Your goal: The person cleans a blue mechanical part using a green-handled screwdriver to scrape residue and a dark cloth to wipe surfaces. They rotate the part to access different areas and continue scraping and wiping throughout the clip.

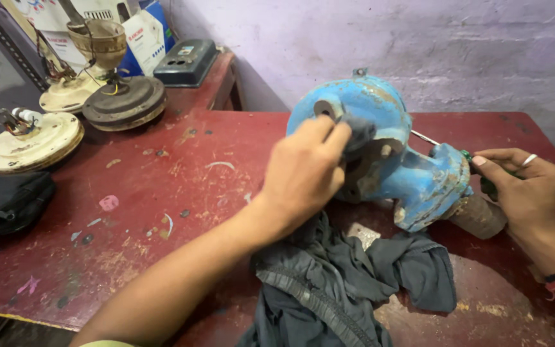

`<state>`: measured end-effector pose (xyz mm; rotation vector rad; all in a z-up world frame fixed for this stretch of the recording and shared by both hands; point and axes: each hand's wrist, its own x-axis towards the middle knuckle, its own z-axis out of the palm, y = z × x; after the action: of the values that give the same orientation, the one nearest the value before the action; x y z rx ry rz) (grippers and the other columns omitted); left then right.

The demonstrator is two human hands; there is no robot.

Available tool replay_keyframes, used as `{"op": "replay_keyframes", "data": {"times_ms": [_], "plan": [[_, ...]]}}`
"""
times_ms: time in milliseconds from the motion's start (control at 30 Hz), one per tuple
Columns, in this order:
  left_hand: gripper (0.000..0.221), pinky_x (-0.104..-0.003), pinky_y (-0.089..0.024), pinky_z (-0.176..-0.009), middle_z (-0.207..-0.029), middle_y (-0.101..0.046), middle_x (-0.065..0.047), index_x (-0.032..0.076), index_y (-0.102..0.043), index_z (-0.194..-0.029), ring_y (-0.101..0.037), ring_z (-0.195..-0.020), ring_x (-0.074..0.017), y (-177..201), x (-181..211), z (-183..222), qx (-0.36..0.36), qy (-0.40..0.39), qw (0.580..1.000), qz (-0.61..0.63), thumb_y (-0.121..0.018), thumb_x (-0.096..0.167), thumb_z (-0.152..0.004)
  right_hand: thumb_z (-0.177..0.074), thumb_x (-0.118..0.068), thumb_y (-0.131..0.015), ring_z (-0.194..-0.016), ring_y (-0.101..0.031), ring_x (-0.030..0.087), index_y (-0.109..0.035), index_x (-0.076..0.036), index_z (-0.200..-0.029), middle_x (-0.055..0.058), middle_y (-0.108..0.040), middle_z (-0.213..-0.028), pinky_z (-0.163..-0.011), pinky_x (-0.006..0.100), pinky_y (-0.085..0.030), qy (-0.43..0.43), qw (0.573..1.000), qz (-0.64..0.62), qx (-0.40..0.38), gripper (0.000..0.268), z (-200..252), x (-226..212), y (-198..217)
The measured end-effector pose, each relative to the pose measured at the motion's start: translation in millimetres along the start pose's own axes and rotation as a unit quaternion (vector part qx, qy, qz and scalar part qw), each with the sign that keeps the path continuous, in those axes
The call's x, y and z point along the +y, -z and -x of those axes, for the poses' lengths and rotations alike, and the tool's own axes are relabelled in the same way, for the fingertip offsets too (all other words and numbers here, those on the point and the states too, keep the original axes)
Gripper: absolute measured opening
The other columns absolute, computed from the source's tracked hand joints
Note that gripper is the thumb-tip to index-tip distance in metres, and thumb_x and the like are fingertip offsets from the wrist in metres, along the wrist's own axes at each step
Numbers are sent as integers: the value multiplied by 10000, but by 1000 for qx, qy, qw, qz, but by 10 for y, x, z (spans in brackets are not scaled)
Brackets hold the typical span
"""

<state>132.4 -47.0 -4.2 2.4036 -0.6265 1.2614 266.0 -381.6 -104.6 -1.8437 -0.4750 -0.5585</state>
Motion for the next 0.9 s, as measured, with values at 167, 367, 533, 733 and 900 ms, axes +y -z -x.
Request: {"op": "replay_keyframes", "data": {"times_ms": [167, 367, 533, 733, 900], "plan": [[202, -439, -500, -858, -950, -601, -182, -12, -622, -891, -595, -959, -362, -324, 91, 189, -115, 6, 992, -56, -678, 55, -709, -1044, -28, -702, -816, -666, 76, -733, 6, -1102, 70, -741, -975, -679, 221, -522, -45, 999, -24, 2, 74, -3, -59, -20], [476, -421, -486, -921, -1065, -593, -268, -100, -609, -997, -569, -1022, -384, -326, 90, 291, -64, -57, 994, -65, -661, 131, -585, -1034, -6, -681, -819, -677, 74, -731, 14, -1107, 74, -745, -986, -689, 216, -536, -49, 998, -47, -13, 91, -19, -26, -25], [276, -472, -498, -850, -1003, -680, -192, 11, -634, -949, -635, -993, -383, -112, 71, -6, -240, 35, 970, -2, -690, 75, -687, -1035, -5, -691, -778, -646, 70, -736, 23, -1096, 69, -738, -954, -656, 212, -499, -81, 994, -69, -12, 81, 9, -24, -22], [140, -471, -522, -797, -871, -653, -135, 79, -643, -862, -650, -887, -359, -94, 161, 72, -109, 58, 984, 128, -665, 12, -741, -1000, -11, -699, -769, -648, 35, -734, 8, -1081, 34, -742, -946, -653, 182, -498, -90, 991, -104, -1, 90, -34, 4, -5], [184, -464, -473, -904, -1016, -629, -137, 79, -650, -936, -574, -1029, -352, -209, -64, 202, 208, -50, 977, 6, -662, 6, -766, -1013, -16, -712, -732, -604, 28, -743, 3, -1090, 29, -733, -924, -623, 182, -455, -89, 993, -77, 0, 85, -3, 29, -9]]}}
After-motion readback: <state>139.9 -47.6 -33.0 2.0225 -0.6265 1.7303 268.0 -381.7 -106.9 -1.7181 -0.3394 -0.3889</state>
